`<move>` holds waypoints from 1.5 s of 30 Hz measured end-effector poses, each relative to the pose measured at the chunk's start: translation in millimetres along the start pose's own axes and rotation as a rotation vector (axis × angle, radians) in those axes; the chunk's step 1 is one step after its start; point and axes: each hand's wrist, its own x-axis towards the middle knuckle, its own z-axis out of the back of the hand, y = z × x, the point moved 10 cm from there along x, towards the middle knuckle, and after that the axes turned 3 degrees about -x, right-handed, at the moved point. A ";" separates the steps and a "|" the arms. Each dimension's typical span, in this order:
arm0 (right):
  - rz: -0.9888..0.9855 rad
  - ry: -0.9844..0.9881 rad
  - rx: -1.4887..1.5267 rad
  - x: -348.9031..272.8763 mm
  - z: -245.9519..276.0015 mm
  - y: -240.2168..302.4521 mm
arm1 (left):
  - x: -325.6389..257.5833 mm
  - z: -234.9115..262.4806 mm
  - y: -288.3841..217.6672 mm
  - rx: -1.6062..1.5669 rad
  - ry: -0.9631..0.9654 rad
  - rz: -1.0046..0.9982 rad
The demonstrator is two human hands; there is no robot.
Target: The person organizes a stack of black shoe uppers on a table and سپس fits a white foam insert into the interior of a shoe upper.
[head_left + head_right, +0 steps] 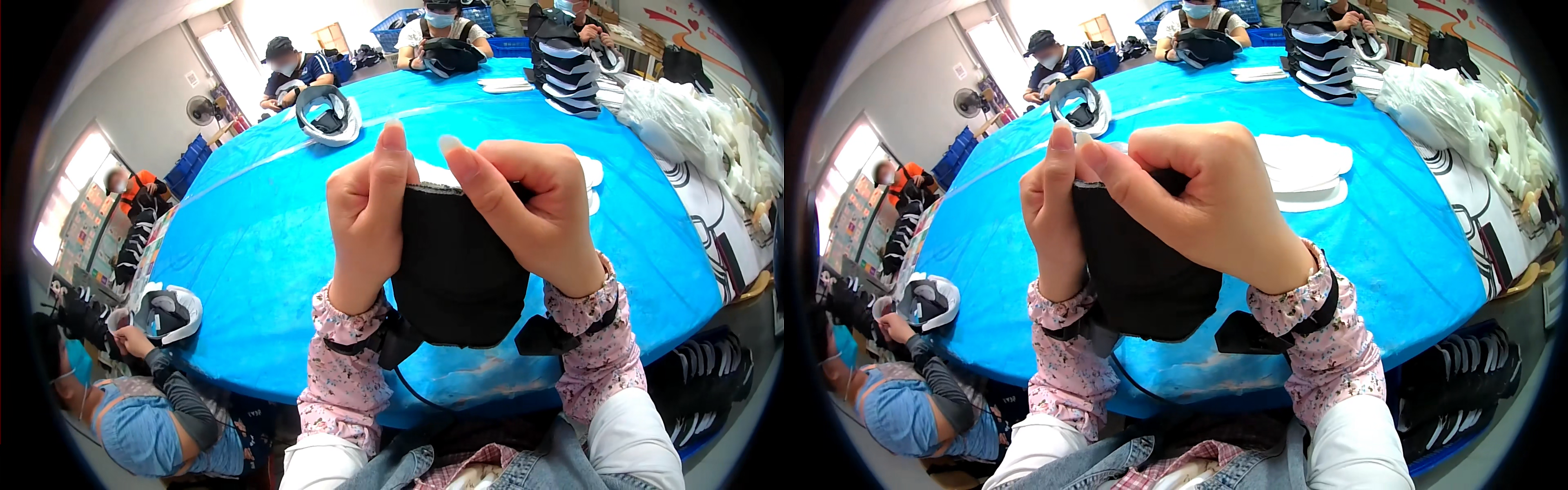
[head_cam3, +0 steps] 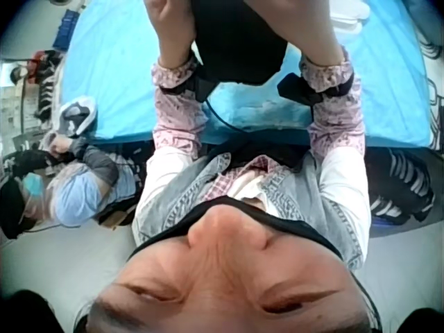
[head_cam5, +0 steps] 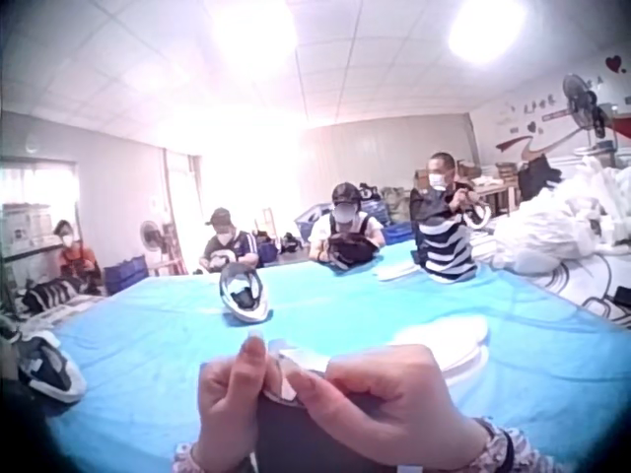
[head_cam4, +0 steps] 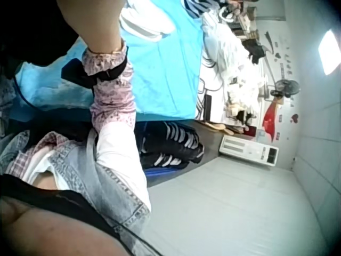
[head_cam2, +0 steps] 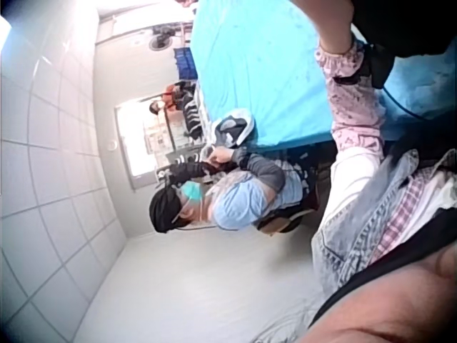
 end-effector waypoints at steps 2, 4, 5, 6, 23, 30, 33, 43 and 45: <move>0.001 -0.001 -0.002 -0.4 -0.4 2.1 | -0.1 0.3 -0.7 0.003 -0.001 -0.003; 0.005 -0.002 -0.008 0.2 -1.4 3.3 | 0.8 0.6 -0.6 0.001 -0.001 -0.011; 0.025 -0.018 -0.005 0.1 -1.3 5.1 | 0.5 0.6 0.0 0.001 0.003 -0.013; 0.045 -0.032 -0.003 -0.3 -0.6 6.8 | -0.1 0.4 0.6 0.000 0.006 -0.013; 0.070 -0.088 0.111 -2.3 5.4 20.4 | -3.9 -11.9 -4.6 -0.074 0.009 0.060; 0.062 -0.081 0.249 -6.3 1.6 19.6 | -4.7 -23.6 -2.9 -0.158 0.070 0.074; 0.043 -0.070 0.317 -7.3 -0.4 17.2 | -6.1 -24.8 0.6 -0.206 0.081 0.086; 0.059 -0.042 0.581 -13.2 -8.1 8.1 | -14.5 -34.5 10.9 -0.509 0.016 0.233; 0.100 -0.011 0.533 -11.7 -6.6 11.3 | -10.5 -29.5 11.5 -0.456 0.020 0.186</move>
